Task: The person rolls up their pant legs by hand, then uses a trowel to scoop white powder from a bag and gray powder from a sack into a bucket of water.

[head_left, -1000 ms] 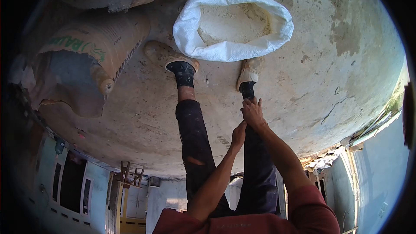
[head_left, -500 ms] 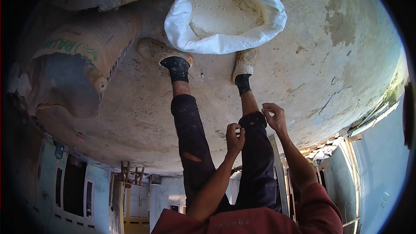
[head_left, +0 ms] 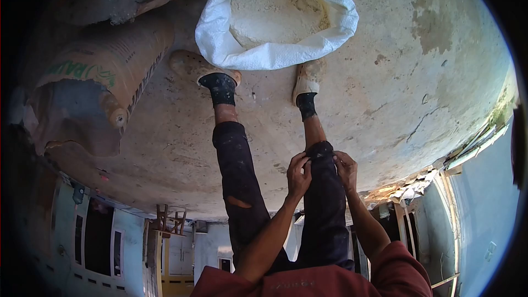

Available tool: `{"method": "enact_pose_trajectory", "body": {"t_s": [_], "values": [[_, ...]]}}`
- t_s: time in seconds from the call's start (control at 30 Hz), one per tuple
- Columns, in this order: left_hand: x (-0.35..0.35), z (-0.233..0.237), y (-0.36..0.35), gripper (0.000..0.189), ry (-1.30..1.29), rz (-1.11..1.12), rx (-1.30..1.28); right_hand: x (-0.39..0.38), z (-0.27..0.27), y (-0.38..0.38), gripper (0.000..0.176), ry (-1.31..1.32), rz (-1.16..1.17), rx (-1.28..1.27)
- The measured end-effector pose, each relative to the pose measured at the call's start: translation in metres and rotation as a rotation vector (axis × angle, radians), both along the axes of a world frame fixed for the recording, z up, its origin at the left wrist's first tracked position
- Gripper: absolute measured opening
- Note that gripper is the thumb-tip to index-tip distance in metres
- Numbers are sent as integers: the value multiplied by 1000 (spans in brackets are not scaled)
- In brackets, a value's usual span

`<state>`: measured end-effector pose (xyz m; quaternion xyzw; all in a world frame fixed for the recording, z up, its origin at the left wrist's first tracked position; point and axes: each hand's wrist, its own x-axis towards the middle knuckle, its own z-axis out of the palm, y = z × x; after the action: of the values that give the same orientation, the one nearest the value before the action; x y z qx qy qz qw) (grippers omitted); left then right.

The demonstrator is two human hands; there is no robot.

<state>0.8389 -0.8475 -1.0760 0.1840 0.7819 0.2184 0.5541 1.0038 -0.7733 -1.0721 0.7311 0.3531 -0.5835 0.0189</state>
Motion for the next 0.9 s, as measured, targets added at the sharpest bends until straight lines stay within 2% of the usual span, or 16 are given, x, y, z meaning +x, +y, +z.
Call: {"method": "enact_pose_trajectory", "body": {"t_s": [0.03,0.07,0.17,0.23,0.27,0.37,0.43,0.47,0.5,0.57,0.6,0.63,0.7,0.77,0.9], "values": [[1,2,-1,12,88,-72,127,5,4,1,19,-27,84,-2],[2,10,0,12,88,-74,123,7,10,1,18,-53,168,-5],[-1,18,2,6,2,-68,96,8,26,1,18,-78,189,-11],[-3,0,3,13,-231,-65,131,12,21,-8,18,-73,114,-42],[-2,-10,1,13,-232,-63,132,14,19,-11,18,-67,41,-72],[-3,-48,-13,17,-252,-123,181,-2,13,1,18,-120,46,-75],[-16,-66,-26,17,-649,-126,-357,-8,12,3,19,-101,33,-44],[-12,-61,-25,13,-638,-31,-352,-10,9,5,19,-84,21,-6],[-5,-52,-22,13,-640,-31,-352,-9,7,6,19,-86,21,-5],[6,-34,-13,16,53,-100,115,-9,4,6,19,-131,77,-23],[2,-29,-7,17,171,-189,144,-8,-3,5,19,-129,75,-22],[-1,-30,-3,17,174,-189,142,-5,-13,4,19,-112,50,-19],[-1,-42,-2,12,-111,0,-87,6,-38,-8,19,-95,26,-15],[-4,-54,2,12,-100,0,-72,12,-59,-16,18,-66,29,26],[-1,-56,1,13,-147,60,-208,14,-64,-17,17,7,-24,-26]]}}
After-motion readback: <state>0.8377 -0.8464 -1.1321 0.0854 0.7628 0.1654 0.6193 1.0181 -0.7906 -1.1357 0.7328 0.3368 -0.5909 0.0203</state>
